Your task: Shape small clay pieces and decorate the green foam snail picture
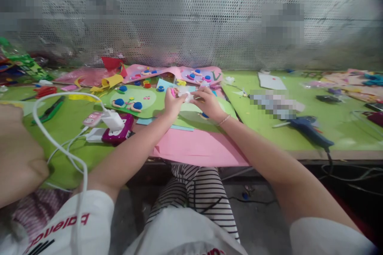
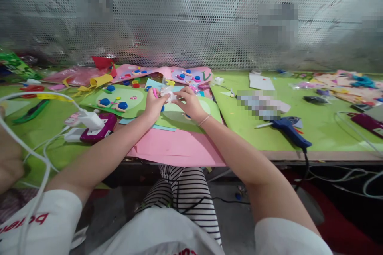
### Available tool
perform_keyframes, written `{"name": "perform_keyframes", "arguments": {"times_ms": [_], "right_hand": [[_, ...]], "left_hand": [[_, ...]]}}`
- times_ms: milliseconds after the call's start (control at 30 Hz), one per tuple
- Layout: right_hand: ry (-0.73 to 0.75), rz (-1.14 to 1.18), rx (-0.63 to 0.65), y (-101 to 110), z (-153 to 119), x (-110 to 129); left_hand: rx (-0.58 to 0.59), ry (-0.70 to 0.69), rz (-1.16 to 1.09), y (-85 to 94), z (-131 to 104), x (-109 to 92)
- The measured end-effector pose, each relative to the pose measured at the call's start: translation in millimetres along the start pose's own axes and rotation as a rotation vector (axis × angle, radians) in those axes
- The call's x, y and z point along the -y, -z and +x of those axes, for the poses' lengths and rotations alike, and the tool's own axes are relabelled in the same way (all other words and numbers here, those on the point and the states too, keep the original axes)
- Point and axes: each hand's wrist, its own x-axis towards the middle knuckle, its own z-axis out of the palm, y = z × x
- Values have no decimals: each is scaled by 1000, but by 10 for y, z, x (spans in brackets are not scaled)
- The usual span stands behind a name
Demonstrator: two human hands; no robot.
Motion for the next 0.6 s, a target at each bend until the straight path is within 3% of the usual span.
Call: {"name": "perform_keyframes", "arguments": {"times_ms": [300,600], "right_hand": [[0,-101,-102,192,53,147],[74,-162,3,178,37,296]], "left_hand": [[88,-45,139,9,-26,-31],[168,-44,173,-4,-135,-182]]}}
